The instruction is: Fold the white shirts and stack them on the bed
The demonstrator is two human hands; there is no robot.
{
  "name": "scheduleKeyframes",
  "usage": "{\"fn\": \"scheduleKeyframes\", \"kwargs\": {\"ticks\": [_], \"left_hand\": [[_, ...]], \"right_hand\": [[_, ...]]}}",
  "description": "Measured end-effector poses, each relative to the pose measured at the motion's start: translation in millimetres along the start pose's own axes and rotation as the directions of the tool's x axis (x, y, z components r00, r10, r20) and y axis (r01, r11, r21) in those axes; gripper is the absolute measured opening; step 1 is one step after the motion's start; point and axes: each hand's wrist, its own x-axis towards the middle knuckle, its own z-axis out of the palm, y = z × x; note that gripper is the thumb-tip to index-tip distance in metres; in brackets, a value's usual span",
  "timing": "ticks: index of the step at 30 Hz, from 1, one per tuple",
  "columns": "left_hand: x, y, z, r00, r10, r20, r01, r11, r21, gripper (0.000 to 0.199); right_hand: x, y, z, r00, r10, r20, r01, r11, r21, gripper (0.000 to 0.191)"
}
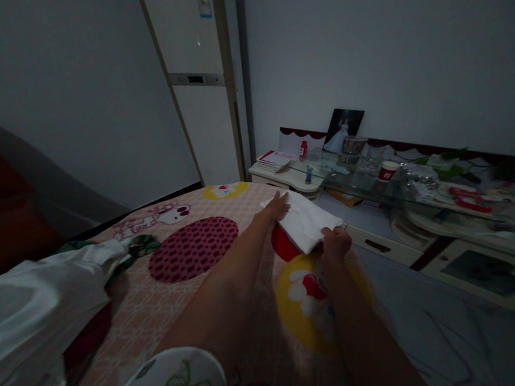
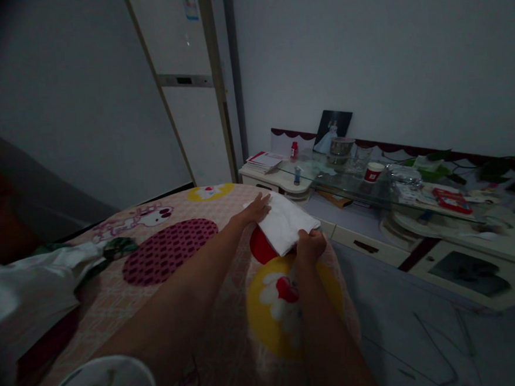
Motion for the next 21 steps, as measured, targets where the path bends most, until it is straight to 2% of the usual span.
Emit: {"fn": "scheduleKeyframes", "kwargs": {"ticks": [2, 4, 7, 9, 10, 13, 15, 16, 18, 19, 21], "left_hand": [[-14, -3, -2.5, 0.999, -0.006, -0.032, 0.006, 1.0, 0.009, 0.047], [-34, -11, -9.3, 0.996, -0.026, -0.089, 0.028, 0.999, 0.026, 0.049], [-76, -30, -25.5, 0.983, -0.056, -0.174, 0.066, 0.996, 0.054, 0.046], [-113, -44, -40.3, 0.991, -0.052, -0.12, 0.06, 0.996, 0.066, 0.04], [-132, -50, -48.9, 0.995, -0.045, -0.084, 0.051, 0.997, 0.062, 0.037], [-187, -59, -77.9, 0.996, -0.049, -0.069, 0.05, 0.999, 0.016, 0.032], [-218, -59, -97.7, 0.984, -0.101, -0.147, 0.103, 0.995, 0.004, 0.03], [-231, -59, -107.2, 0.972, -0.135, -0.194, 0.139, 0.99, 0.008, 0.03], [-252, -59, -125.4, 0.939, -0.199, -0.28, 0.219, 0.975, 0.041, 0.03], [-261, -60, -134.2, 0.922, -0.227, -0.315, 0.26, 0.963, 0.069, 0.03], [-278, -64, -151.5, 0.883, -0.289, -0.37, 0.359, 0.923, 0.137, 0.031]], "right_hand": [[-1, -1, -2, 0.998, 0.002, -0.055, -0.002, 1.0, -0.013, 0.029], [-2, -8, -6, 0.984, 0.015, -0.175, -0.022, 0.999, -0.038, 0.027], [-7, -25, -14, 0.927, -0.043, -0.372, 0.034, 0.999, -0.032, 0.033], [-14, -37, -17, 0.901, -0.135, -0.413, 0.15, 0.989, 0.003, 0.041], [-18, -43, -16, 0.899, -0.183, -0.399, 0.21, 0.977, 0.026, 0.043], [-41, -59, -5, 0.914, -0.336, -0.227, 0.363, 0.928, 0.085, 0.037], [-64, -70, 8, 0.897, -0.439, -0.059, 0.443, 0.891, 0.1, 0.031], [-76, -75, 16, 0.872, -0.489, 0.036, 0.483, 0.869, 0.106, 0.029], [-101, -86, 32, 0.78, -0.573, 0.25, 0.563, 0.818, 0.117, 0.027], [-113, -90, 41, 0.709, -0.601, 0.369, 0.602, 0.788, 0.127, 0.026], [-132, -95, 58, 0.524, -0.61, 0.594, 0.666, 0.728, 0.16, 0.022]]}}
